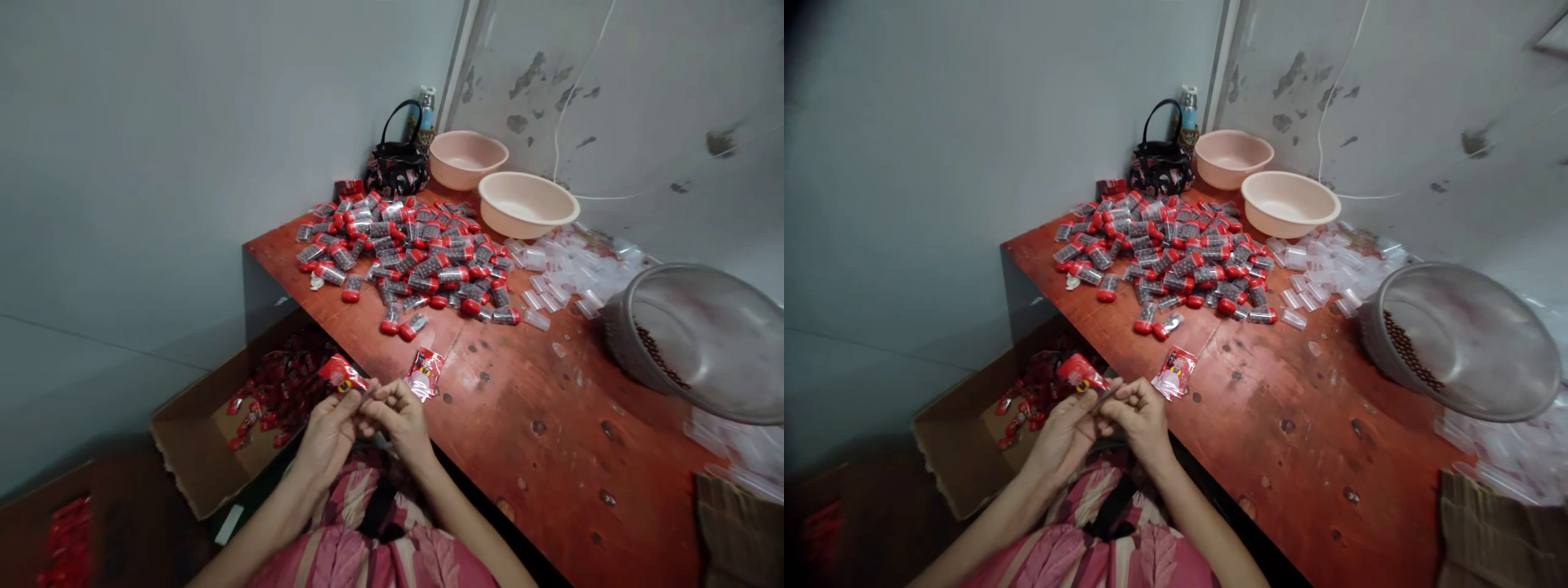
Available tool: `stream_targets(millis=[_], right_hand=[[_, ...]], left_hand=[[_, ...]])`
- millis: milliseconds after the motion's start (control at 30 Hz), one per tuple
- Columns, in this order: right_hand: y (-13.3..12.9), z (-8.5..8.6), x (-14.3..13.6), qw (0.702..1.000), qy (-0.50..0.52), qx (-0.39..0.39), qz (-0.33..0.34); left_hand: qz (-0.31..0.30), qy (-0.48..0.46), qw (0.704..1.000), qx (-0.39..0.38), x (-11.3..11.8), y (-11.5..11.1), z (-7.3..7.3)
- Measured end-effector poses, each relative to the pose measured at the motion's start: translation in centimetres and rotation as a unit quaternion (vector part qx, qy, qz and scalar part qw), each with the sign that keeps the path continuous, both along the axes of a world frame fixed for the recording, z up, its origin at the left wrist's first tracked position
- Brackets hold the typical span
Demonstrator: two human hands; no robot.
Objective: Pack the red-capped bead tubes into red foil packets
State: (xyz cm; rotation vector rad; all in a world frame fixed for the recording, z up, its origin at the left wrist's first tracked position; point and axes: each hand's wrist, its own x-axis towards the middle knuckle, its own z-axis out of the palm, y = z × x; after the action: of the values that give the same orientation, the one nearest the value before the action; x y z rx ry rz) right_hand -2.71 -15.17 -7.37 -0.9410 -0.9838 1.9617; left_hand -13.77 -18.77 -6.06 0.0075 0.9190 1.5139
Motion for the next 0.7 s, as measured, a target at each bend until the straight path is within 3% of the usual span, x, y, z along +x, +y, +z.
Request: stream_targets(millis=[100, 167, 233, 300, 333, 400, 467, 533, 600, 700], right_hand=[[0.5, 0.9, 2.2, 0.992, -0.083, 0.086, -0.031], [1.2, 1.3, 4.4, 0.973, -0.164, 0.150, -0.064], [2.0, 1.4, 6.5, 0.954, -0.220, 0.180, -0.095], [2.7, 1.3, 8.0, 0.946, -0.242, 0.178, -0.122], [2.9, 1.1, 8.5, 0.945, -0.245, 0.174, -0.131], [3.1, 0.7, 9.0, 0.944, -0.247, 0.166, -0.143], [2.9, 0.4, 9.0, 0.946, -0.245, 0.160, -0.141], [2.6, 0.0, 9.0, 0.948, -0.243, 0.153, -0.135], [2.4, -0.2, 9.1, 0.950, -0.241, 0.150, -0.130], [2.6, -0.4, 9.3, 0.947, -0.246, 0.157, -0.135]], left_hand=[[0.113, 0.007, 0.993, -0.008, -2.8, -0.1, -0.7], [0.150, 0.059, 0.986, -0.032, -4.0, -0.2, -1.2], [0.124, 0.154, 0.979, -0.042, -3.8, 0.1, -1.3], [0.053, 0.312, 0.949, -0.005, -2.3, 1.0, -1.2], [0.008, 0.408, 0.912, 0.035, -1.3, 1.6, -1.1], [-0.089, 0.590, 0.792, 0.133, 0.9, 3.2, -1.1], [-0.156, 0.702, 0.668, 0.191, 2.7, 4.8, -1.6], [-0.177, 0.765, 0.587, 0.195, 3.8, 6.0, -2.5], [-0.170, 0.798, 0.548, 0.185, 4.3, 6.5, -3.5], [-0.150, 0.806, 0.542, 0.184, 4.4, 6.5, -4.5]])
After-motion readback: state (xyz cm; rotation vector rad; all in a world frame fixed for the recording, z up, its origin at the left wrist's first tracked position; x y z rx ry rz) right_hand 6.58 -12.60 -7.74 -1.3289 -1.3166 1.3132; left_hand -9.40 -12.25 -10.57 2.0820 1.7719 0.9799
